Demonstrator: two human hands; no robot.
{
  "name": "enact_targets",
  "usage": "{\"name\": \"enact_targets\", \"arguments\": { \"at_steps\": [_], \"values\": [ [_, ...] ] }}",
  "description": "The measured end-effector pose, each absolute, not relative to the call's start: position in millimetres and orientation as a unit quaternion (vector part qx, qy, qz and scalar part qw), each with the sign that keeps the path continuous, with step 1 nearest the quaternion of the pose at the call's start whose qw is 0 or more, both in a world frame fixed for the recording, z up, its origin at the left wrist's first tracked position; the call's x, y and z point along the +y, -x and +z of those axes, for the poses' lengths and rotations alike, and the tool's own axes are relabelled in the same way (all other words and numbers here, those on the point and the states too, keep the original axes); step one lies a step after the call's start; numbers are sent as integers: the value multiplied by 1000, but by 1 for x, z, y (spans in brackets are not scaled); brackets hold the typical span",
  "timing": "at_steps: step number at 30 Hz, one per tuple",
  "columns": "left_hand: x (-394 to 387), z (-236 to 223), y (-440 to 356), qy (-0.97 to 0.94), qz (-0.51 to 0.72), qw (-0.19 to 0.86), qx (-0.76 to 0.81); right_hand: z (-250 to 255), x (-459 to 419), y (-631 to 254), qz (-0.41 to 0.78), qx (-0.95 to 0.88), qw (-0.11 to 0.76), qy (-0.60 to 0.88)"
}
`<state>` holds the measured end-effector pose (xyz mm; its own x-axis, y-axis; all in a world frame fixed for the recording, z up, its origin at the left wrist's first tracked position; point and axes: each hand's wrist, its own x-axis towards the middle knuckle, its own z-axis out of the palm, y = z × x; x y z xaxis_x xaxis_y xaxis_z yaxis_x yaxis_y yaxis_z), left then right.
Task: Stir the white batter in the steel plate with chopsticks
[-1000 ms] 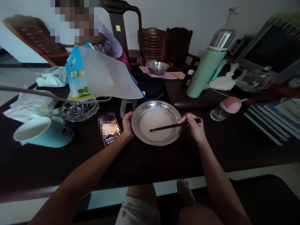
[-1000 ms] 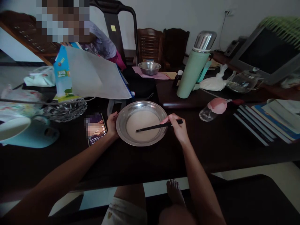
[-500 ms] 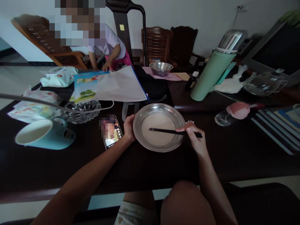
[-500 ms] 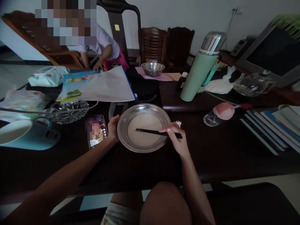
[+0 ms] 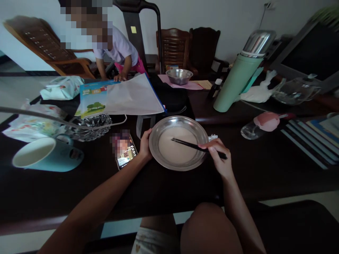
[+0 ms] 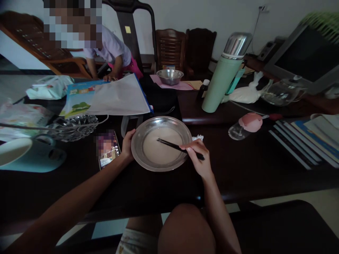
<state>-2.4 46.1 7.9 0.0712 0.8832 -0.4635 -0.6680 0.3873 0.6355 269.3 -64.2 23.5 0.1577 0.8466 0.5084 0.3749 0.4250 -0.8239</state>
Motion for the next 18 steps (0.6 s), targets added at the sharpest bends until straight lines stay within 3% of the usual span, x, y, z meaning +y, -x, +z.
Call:
{"name": "enact_targets", "arguments": {
  "at_steps": [5, 12, 18],
  "values": [
    [44, 15, -1, -98, 533, 712, 446, 15, -66, -276, 202, -503, 681, 493],
    [46, 10, 2, -112, 540, 715, 429, 24, -69, -266, 226, -616, 571, 493],
    [47, 8, 2, -111, 532, 730, 414, 15, -71, -271, 176, -537, 668, 485]
  ]
}}
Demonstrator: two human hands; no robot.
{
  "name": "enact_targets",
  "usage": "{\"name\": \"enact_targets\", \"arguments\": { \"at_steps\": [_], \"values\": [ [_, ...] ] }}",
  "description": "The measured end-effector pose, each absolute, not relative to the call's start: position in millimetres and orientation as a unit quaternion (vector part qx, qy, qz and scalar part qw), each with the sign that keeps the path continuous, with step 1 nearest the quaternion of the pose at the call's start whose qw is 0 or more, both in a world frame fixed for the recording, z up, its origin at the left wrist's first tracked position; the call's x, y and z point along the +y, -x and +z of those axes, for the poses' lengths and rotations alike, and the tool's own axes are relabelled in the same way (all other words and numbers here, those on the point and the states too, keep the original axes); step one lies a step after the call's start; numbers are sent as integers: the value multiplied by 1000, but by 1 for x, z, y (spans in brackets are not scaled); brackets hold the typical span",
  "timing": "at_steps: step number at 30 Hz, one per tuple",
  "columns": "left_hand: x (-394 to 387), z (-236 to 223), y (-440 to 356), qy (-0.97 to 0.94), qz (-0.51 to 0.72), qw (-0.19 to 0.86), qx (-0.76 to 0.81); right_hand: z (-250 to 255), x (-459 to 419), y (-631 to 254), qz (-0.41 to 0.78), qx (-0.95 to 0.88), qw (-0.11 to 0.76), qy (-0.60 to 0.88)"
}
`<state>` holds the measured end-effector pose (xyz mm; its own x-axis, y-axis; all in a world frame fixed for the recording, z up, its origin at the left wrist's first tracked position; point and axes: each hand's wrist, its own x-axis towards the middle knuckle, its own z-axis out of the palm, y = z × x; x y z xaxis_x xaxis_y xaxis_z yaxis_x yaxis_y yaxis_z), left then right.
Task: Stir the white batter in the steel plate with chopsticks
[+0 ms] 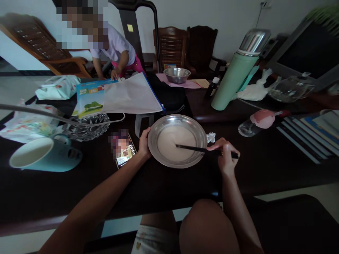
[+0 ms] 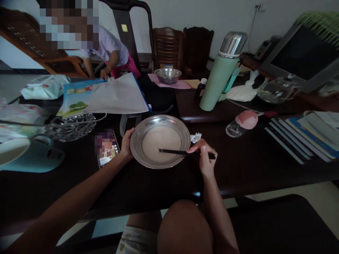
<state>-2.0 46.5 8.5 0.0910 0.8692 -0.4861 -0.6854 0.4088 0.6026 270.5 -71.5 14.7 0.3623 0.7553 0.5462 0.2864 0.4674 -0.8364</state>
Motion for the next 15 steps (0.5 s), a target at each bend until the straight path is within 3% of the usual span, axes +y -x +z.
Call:
{"name": "enact_targets", "arguments": {
  "at_steps": [7, 11, 15],
  "values": [
    [46, 12, 1, -89, 528, 726, 431, 20, -69, -266, 205, -637, 568, 479],
    [46, 12, 1, -98, 521, 731, 430, 13, -68, -272, 145, -605, 621, 476],
    [48, 9, 2, -105, 521, 729, 430, 9, -70, -273, 194, -581, 654, 444]
  ]
}}
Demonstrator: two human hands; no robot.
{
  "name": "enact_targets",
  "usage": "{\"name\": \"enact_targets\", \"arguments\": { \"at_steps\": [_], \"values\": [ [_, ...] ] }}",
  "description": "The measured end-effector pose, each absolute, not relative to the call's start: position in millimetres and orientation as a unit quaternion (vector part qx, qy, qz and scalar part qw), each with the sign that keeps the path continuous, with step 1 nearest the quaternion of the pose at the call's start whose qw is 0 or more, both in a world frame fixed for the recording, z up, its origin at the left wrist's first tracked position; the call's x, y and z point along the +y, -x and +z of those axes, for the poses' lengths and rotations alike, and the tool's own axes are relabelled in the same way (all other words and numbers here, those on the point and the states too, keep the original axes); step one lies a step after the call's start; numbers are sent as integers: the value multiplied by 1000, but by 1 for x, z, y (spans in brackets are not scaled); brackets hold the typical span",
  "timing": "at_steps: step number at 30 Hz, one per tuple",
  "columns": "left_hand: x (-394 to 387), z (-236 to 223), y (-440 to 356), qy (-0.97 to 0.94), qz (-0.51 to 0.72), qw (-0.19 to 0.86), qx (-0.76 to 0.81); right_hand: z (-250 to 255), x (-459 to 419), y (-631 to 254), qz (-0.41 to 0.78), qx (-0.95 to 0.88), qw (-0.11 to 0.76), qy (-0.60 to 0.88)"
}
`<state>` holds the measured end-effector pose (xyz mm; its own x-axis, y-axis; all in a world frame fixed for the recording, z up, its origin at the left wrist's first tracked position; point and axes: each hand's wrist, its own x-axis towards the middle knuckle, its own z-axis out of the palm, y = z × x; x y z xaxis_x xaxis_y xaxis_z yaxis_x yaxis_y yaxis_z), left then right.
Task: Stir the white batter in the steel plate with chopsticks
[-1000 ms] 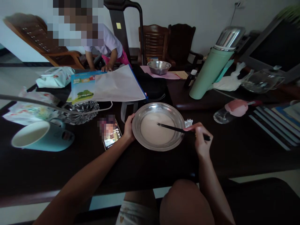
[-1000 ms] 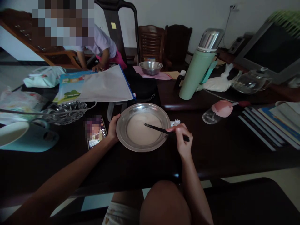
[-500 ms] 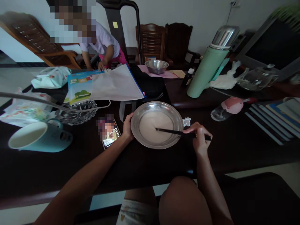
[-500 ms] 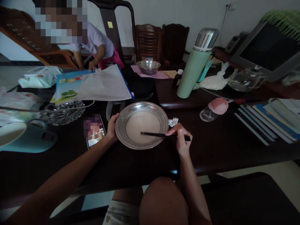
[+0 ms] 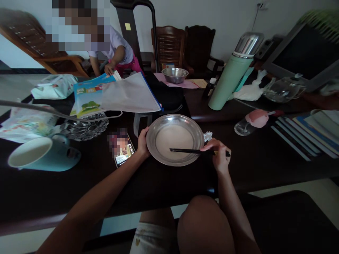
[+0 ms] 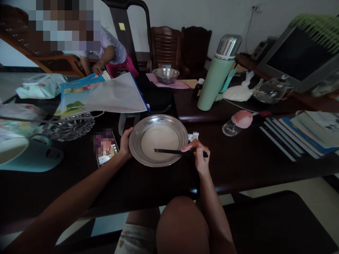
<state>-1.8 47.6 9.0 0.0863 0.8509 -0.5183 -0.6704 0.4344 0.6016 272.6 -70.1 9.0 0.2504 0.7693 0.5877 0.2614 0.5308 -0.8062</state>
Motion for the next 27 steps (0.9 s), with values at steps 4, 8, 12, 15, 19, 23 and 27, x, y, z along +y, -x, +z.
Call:
{"name": "enact_targets", "arguments": {
  "at_steps": [4, 8, 12, 15, 19, 23, 27],
  "values": [
    [49, 6, 4, -120, 520, 726, 433, 14, -70, -269, 198, -638, 589, 455],
    [49, 6, 3, -123, 527, 726, 425, 10, -68, -272, 147, -592, 653, 449],
    [49, 7, 2, -106, 529, 728, 423, 7, -70, -271, 171, -561, 684, 434],
    [49, 8, 2, -89, 529, 730, 425, 10, -70, -267, 198, -619, 618, 442],
    [48, 9, 1, -73, 529, 732, 424, 10, -69, -270, 157, -601, 637, 457],
    [48, 10, 1, -89, 526, 725, 435, 7, -70, -273, 181, -538, 681, 462],
    [48, 11, 2, -100, 527, 724, 434, 12, -70, -269, 216, -612, 597, 471]
  ]
}}
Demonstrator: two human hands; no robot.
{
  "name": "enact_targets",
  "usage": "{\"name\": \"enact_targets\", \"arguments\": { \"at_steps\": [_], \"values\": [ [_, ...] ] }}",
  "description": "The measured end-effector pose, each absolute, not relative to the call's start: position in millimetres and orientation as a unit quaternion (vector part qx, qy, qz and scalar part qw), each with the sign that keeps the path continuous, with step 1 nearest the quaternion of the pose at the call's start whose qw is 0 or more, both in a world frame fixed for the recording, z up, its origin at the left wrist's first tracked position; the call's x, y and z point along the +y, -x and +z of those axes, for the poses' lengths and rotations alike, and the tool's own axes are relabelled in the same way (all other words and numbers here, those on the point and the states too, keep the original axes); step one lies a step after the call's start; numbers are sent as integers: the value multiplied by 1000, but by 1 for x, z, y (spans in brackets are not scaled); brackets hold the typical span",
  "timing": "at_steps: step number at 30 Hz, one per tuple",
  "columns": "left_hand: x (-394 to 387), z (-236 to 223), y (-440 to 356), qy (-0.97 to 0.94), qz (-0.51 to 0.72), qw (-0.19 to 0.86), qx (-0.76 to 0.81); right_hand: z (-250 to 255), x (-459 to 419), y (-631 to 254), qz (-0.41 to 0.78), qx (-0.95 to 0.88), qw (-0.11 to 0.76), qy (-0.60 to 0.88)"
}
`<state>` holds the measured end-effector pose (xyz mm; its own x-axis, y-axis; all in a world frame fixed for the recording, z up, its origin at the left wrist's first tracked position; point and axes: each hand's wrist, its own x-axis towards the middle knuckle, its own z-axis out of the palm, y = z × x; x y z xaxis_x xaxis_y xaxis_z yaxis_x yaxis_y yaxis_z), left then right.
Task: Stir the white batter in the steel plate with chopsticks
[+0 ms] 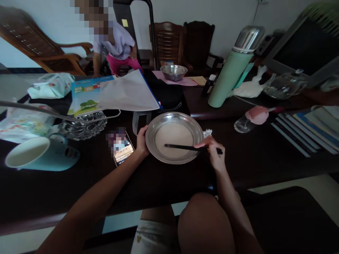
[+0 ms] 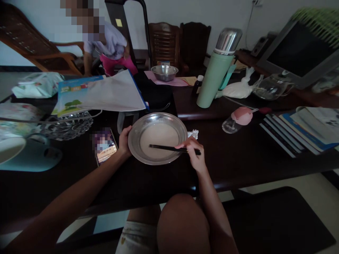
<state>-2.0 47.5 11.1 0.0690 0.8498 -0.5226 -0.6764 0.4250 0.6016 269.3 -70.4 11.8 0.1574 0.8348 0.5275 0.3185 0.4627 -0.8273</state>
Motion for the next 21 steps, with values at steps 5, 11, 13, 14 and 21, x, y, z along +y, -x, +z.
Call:
{"name": "enact_targets", "arguments": {
  "at_steps": [5, 11, 13, 14, 21],
  "values": [
    [47, 13, 1, -81, 528, 726, 433, 11, -70, -271, 166, -569, 645, 483],
    [48, 6, 4, -119, 522, 727, 429, 13, -73, -269, 225, -586, 622, 468],
    [49, 4, 5, -137, 521, 728, 423, 15, -72, -269, 215, -623, 590, 467],
    [49, 2, 5, -140, 521, 729, 421, 15, -72, -269, 202, -628, 589, 467],
    [50, -1, 5, -148, 525, 722, 425, 9, -73, -272, 210, -529, 673, 471]
  ]
}}
